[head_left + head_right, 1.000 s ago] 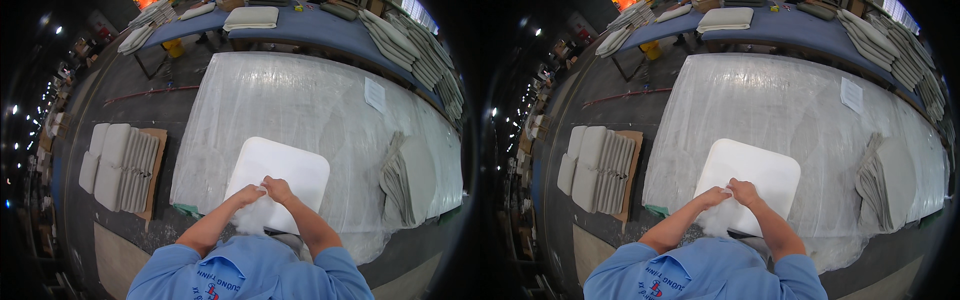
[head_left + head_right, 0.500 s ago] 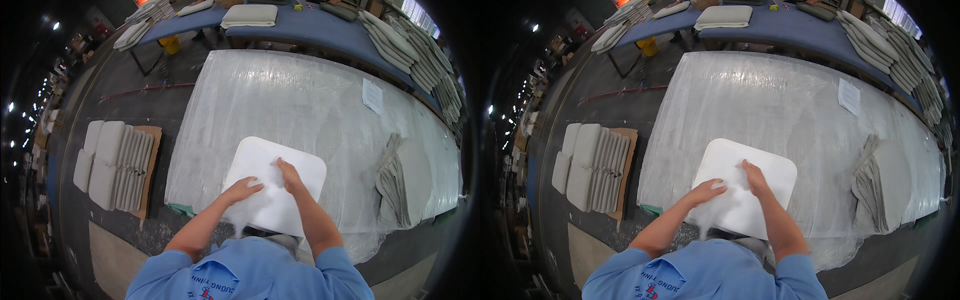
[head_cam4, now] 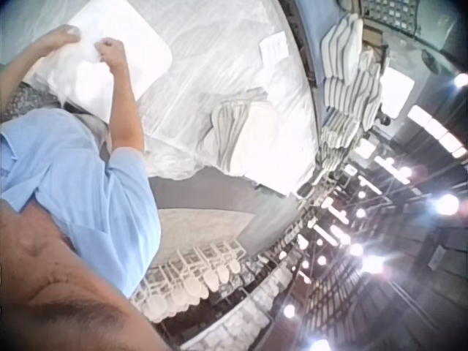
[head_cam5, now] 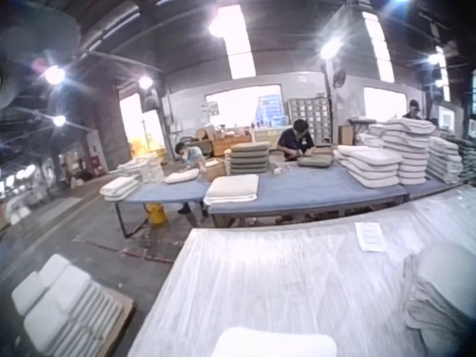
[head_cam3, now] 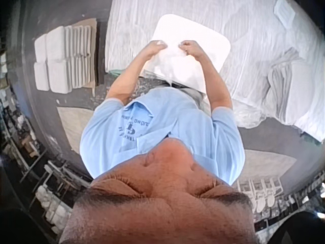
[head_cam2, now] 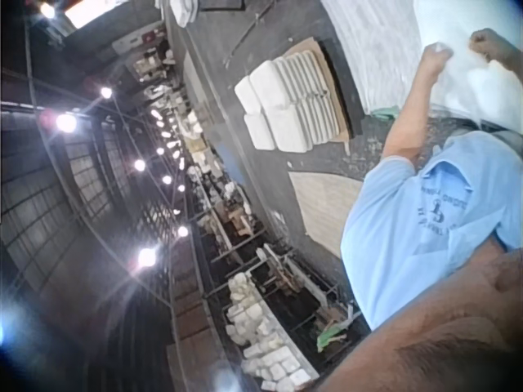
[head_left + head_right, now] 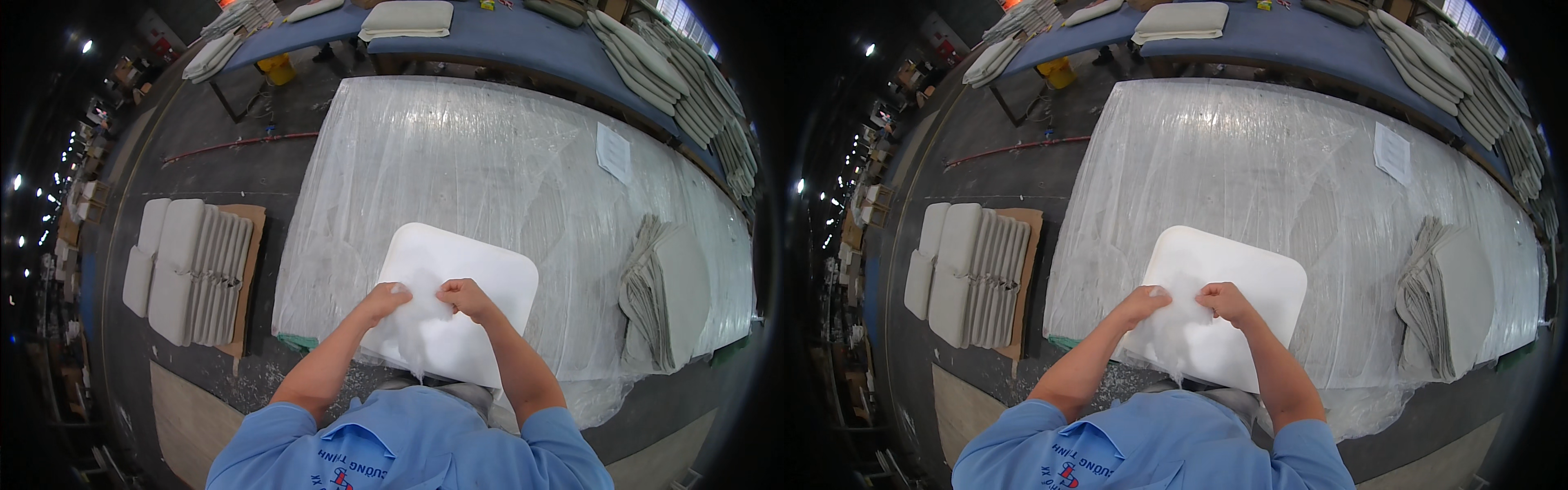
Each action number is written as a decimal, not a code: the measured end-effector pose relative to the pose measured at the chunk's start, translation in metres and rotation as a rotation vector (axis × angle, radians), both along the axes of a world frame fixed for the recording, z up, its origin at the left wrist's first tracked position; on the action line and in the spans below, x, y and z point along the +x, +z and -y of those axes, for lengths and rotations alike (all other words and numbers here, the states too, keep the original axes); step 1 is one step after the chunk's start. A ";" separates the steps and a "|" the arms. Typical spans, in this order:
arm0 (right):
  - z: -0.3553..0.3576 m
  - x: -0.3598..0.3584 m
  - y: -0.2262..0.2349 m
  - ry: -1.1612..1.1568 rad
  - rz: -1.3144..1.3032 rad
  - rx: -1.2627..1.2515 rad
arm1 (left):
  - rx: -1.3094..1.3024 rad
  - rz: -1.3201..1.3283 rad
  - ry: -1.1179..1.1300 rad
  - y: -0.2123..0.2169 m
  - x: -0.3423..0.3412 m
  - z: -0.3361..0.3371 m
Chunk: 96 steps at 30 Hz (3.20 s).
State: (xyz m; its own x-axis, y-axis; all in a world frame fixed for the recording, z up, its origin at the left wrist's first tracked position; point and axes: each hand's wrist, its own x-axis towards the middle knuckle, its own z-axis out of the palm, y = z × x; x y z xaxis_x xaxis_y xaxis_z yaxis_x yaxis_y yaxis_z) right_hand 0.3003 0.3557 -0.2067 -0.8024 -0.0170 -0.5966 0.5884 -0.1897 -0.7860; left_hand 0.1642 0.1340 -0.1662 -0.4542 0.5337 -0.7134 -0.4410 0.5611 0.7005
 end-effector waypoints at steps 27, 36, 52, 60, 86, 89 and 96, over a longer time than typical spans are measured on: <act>0.000 -0.102 -0.028 -0.583 0.101 -0.392 | -0.076 -0.112 -0.001 0.036 -0.028 0.090; -0.016 -0.119 -0.015 -0.416 0.040 -0.198 | -0.071 -0.161 -0.098 0.047 -0.030 0.074; -0.020 -0.194 -0.014 -0.149 -0.010 0.145 | 0.002 -0.127 -0.145 0.054 0.004 0.078; 0.050 -0.138 -0.070 -1.057 0.048 -0.372 | -0.037 -0.225 -0.181 0.032 -0.011 0.071; -0.001 -0.173 -0.036 -0.135 -0.513 1.059 | -0.553 -0.516 -0.078 -0.038 -0.055 -0.043; -0.006 -0.182 -0.046 0.010 -0.517 1.117 | -0.596 -0.563 -0.038 -0.047 -0.058 -0.057; 0.004 -0.186 -0.047 -0.079 -0.477 0.975 | -0.559 -0.585 -0.100 -0.057 -0.083 -0.047</act>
